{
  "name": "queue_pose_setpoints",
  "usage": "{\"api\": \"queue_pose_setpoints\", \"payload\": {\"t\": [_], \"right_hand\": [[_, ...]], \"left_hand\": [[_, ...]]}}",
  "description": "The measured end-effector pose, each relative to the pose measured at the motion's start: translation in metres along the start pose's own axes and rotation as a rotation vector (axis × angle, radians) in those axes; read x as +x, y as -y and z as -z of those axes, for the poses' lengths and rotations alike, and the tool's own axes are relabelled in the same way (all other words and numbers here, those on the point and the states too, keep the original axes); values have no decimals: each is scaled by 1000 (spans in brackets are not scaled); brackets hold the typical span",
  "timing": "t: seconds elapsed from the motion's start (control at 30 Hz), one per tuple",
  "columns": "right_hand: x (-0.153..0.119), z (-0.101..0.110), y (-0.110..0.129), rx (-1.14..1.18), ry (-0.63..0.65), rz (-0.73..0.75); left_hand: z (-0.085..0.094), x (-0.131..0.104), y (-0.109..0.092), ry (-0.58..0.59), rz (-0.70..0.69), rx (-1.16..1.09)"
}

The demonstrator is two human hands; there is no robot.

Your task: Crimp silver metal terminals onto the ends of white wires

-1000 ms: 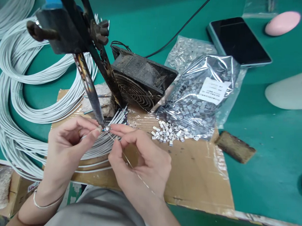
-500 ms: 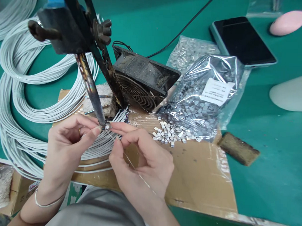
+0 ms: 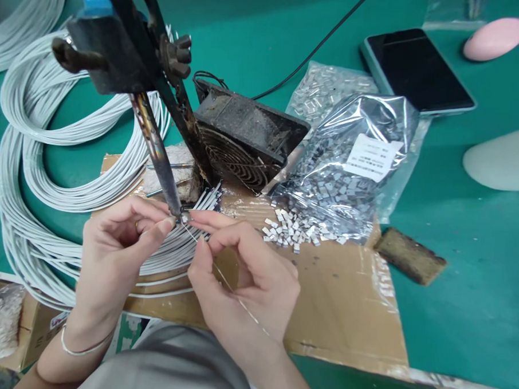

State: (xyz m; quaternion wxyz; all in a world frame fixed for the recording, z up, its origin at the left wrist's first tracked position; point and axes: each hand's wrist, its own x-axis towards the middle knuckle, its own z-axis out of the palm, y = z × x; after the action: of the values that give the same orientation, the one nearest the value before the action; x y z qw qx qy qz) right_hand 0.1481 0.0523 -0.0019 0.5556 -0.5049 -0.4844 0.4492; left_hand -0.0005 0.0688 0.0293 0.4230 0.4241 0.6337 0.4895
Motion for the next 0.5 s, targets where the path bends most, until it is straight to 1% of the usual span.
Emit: {"api": "queue_pose_setpoints", "payload": {"t": [0.23,0.5], "right_hand": [[0,-1,-1,39,-2,5],[0,-1,-1,31,-14,9]], "left_hand": [[0,-1,2,5,-10,1],[1,0,1,16,-18,-2]]}}
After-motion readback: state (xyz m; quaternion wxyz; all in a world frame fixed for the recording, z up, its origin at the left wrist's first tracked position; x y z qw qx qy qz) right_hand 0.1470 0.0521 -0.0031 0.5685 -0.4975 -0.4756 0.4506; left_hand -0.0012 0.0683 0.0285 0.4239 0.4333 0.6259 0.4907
